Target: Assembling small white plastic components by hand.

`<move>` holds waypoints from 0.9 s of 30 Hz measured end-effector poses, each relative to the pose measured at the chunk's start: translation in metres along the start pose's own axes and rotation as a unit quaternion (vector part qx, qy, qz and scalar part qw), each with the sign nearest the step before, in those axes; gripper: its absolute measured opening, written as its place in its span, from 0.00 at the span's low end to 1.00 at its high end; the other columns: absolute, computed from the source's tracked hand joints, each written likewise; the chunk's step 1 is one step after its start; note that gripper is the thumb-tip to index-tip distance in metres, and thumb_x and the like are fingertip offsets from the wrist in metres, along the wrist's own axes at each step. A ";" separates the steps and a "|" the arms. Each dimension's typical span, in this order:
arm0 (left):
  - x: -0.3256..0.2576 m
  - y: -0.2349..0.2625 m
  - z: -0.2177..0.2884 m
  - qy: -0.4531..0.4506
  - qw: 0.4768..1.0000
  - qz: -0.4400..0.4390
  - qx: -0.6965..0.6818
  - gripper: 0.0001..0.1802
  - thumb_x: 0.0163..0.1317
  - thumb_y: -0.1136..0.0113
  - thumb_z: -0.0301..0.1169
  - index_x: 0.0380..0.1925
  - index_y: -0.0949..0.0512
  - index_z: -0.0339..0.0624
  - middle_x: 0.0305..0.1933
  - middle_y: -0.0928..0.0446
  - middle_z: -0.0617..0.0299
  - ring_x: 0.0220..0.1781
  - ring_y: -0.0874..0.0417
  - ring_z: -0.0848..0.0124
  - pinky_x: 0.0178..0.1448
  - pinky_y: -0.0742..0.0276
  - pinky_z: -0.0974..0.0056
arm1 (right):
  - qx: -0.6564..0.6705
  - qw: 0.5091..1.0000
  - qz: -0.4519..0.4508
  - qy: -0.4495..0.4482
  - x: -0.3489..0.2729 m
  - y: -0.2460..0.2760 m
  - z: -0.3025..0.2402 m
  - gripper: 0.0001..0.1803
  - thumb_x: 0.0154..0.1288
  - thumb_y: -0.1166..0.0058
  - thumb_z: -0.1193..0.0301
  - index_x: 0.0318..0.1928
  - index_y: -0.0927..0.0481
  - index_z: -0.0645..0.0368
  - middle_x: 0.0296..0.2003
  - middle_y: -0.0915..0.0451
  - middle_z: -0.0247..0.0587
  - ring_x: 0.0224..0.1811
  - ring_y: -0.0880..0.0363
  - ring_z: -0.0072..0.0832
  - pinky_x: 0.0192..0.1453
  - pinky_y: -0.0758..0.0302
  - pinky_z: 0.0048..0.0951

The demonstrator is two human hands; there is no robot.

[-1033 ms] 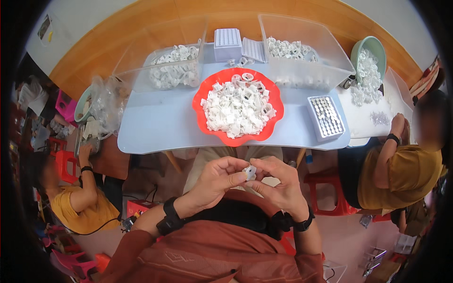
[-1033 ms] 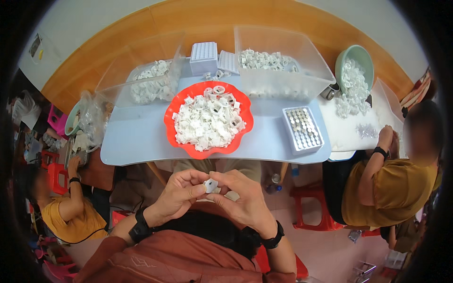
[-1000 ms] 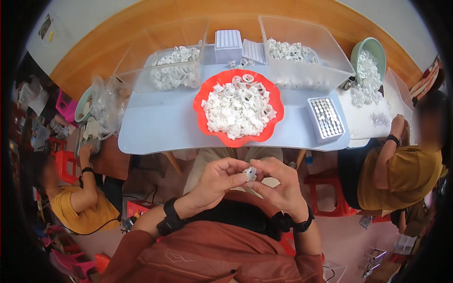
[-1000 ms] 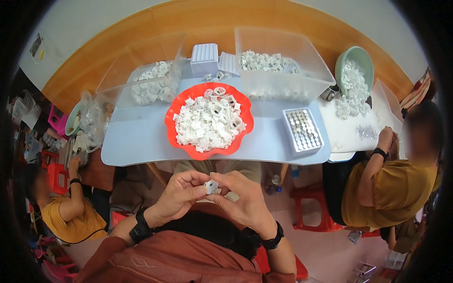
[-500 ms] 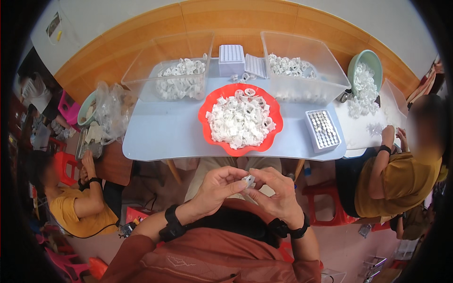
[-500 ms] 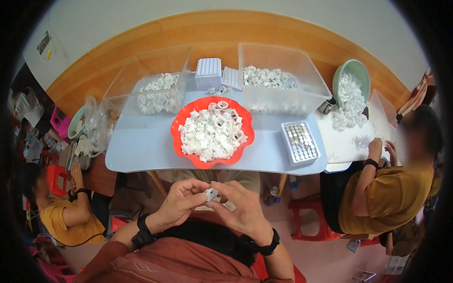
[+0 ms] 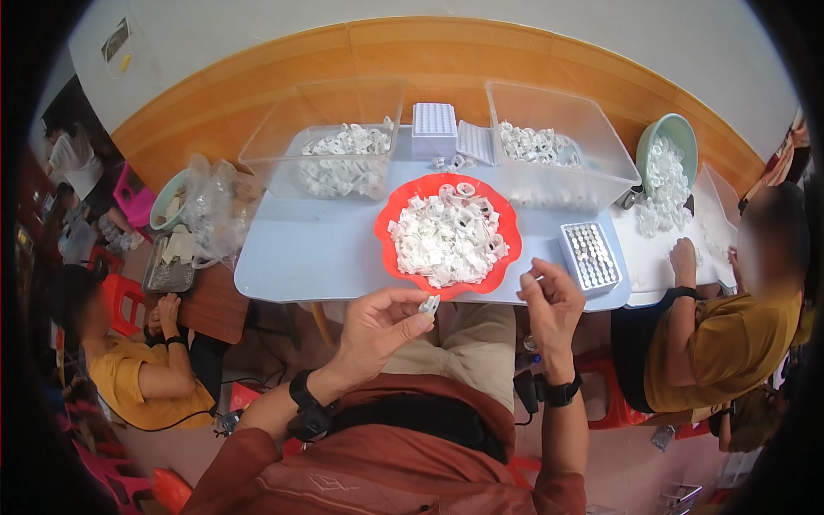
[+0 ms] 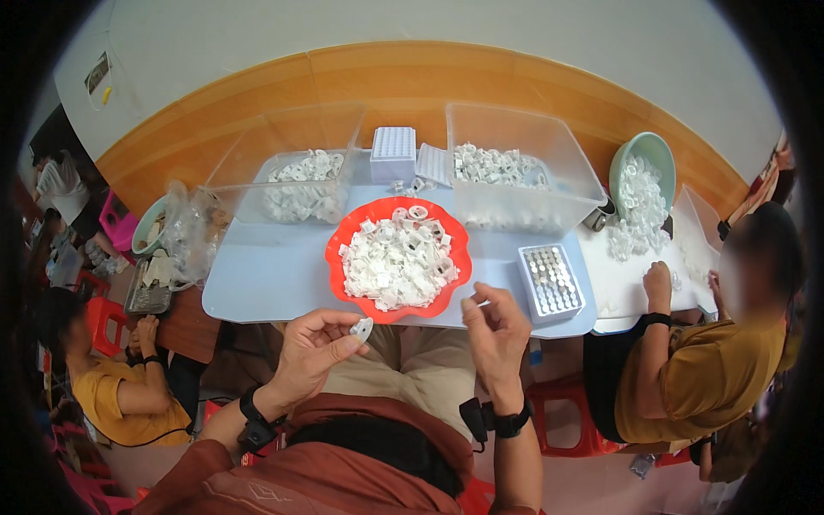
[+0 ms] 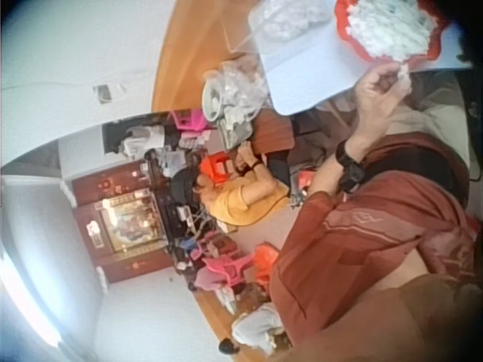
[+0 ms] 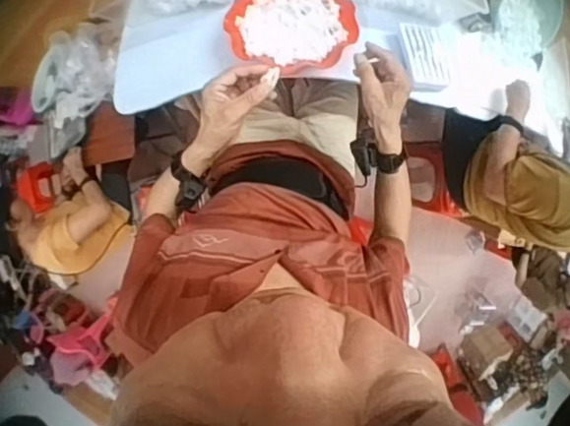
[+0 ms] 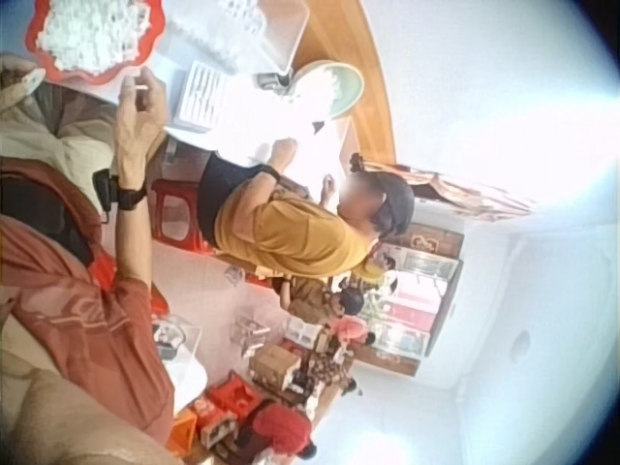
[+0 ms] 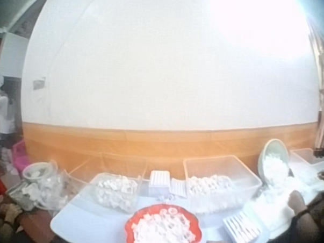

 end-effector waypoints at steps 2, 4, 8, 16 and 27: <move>0.002 0.003 0.005 -0.014 1.000 0.008 0.017 0.16 0.64 0.35 0.19 0.52 0.21 0.32 0.45 0.17 0.56 0.42 0.15 0.70 0.51 0.16 0.65 | 0.002 0.999 0.029 -0.016 0.014 0.004 0.013 0.14 0.68 0.39 0.77 0.53 0.19 0.67 0.36 0.20 0.34 0.29 0.22 0.18 0.33 0.23 0.21; 0.003 0.004 0.010 -0.026 0.999 0.015 0.033 0.16 0.64 0.35 0.19 0.52 0.21 0.32 0.44 0.17 0.56 0.42 0.15 0.70 0.52 0.17 0.66 | -0.005 0.997 0.057 -0.047 0.025 0.007 0.029 0.15 0.69 0.41 0.75 0.54 0.20 0.70 0.37 0.20 0.36 0.28 0.22 0.18 0.31 0.24 0.21; 0.005 0.009 0.014 -0.038 0.997 0.025 0.063 0.16 0.64 0.35 0.19 0.52 0.22 0.31 0.45 0.18 0.56 0.43 0.15 0.71 0.52 0.17 0.66 | 0.011 0.995 0.043 -0.088 0.034 0.003 0.056 0.17 0.72 0.44 0.74 0.56 0.22 0.72 0.38 0.18 0.40 0.27 0.21 0.20 0.30 0.23 0.22; 0.010 0.020 0.008 -0.054 0.994 0.029 0.088 0.17 0.64 0.34 0.20 0.53 0.21 0.34 0.50 0.20 0.60 0.50 0.19 0.76 0.57 0.20 0.68 | -0.001 0.993 0.037 -0.113 0.040 -0.002 0.079 0.16 0.73 0.49 0.75 0.56 0.24 0.73 0.37 0.18 0.42 0.26 0.20 0.21 0.31 0.22 0.23; 0.016 0.021 0.019 -0.056 0.993 0.042 0.098 0.17 0.62 0.33 0.18 0.52 0.20 0.33 0.51 0.21 0.60 0.49 0.22 0.78 0.55 0.23 0.70 | -0.012 0.994 0.029 -0.108 0.032 0.003 0.090 0.19 0.73 0.47 0.76 0.60 0.27 0.75 0.36 0.19 0.40 0.29 0.21 0.20 0.35 0.20 0.23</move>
Point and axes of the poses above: each hand's wrist, its own x-axis towards the middle knuckle, its own y-axis out of the back of the hand, z = x × y, the point moved 7 cm from there along x, towards the middle knuckle
